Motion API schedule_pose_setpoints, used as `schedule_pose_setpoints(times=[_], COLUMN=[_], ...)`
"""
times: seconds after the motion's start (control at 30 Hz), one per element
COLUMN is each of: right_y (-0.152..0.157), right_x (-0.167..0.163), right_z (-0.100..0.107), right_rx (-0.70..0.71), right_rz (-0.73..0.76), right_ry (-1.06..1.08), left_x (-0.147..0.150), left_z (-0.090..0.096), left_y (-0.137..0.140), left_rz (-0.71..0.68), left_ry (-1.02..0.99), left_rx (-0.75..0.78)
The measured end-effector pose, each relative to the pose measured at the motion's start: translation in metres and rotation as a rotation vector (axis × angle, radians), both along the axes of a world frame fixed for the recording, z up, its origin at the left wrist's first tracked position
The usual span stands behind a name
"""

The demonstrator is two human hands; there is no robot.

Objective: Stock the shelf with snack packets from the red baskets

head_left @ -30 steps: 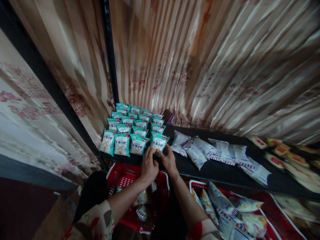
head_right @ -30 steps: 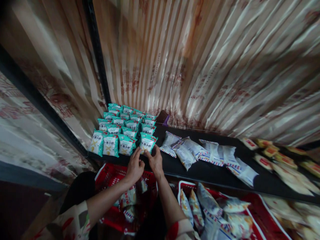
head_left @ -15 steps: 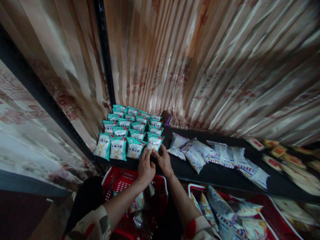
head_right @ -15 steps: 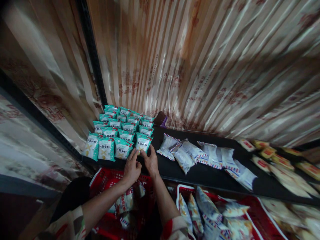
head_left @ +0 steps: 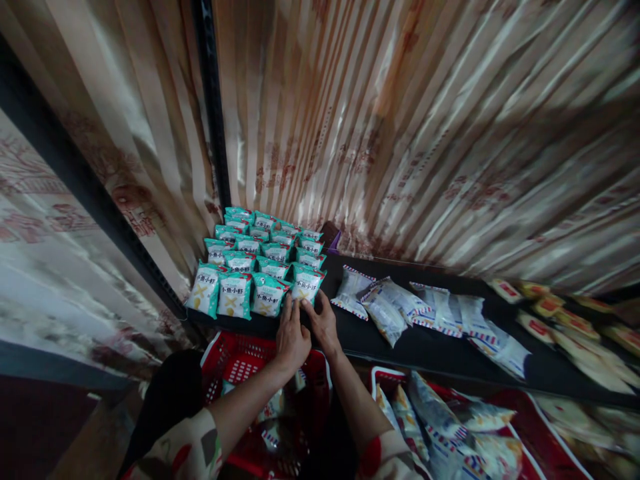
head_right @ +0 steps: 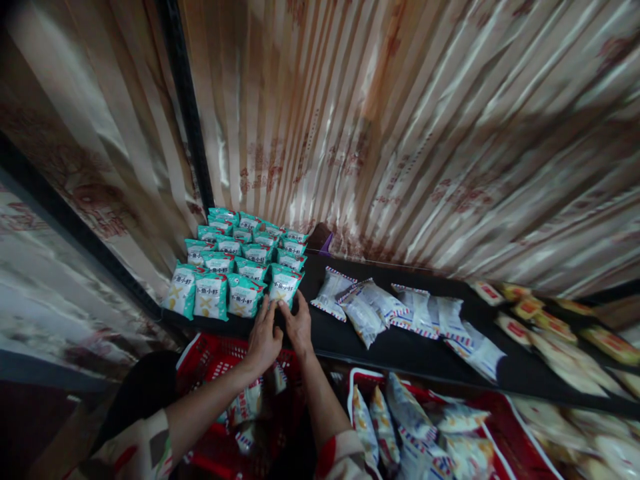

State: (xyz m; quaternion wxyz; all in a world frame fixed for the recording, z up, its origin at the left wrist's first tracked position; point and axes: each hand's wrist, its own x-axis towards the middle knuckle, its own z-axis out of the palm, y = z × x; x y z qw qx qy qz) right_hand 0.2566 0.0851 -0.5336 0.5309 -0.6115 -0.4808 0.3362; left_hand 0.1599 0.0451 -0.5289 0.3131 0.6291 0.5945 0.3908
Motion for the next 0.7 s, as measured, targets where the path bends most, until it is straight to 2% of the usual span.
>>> schedule_pose_setpoints(times=[0.1,0.27,0.37,0.47,0.53,0.6,0.67,0.7], right_y=[-0.004,-0.028,-0.058,-0.092,-0.114,-0.132,-0.144,-0.149], right_x=[-0.001,-0.008,-0.02,-0.037,-0.048,-0.056,-0.064,-0.067], right_z=[-0.001,-0.005,-0.009,-0.015,-0.024,-0.038,-0.057,-0.067], right_rx=[0.011,0.037,0.081,0.069,0.015,-0.072,-0.19,-0.268], right_rz=[-0.027,-0.167,-0.182,-0.14,-0.08,0.014,0.135,0.209], right_ry=[-0.035,-0.097,-0.105,-0.099,-0.097,-0.1,-0.11,-0.115], left_x=[0.0,-0.009,-0.02,-0.034,-0.048,-0.067,-0.09,-0.101], left_z=[-0.001,0.0,-0.004,-0.015,-0.026,-0.038,-0.051,-0.057], left_y=[-0.004,-0.021,-0.046,-0.08,-0.1,-0.113,-0.116,-0.113], left_rz=[-0.02,-0.042,-0.086,-0.144,-0.159,-0.143,-0.082,-0.029], left_ry=[0.039,0.063,0.079,0.08,0.077,0.101,0.169,0.209], left_rx=[0.052,0.123,0.177,0.162,0.108,-0.01,-0.233,-0.398])
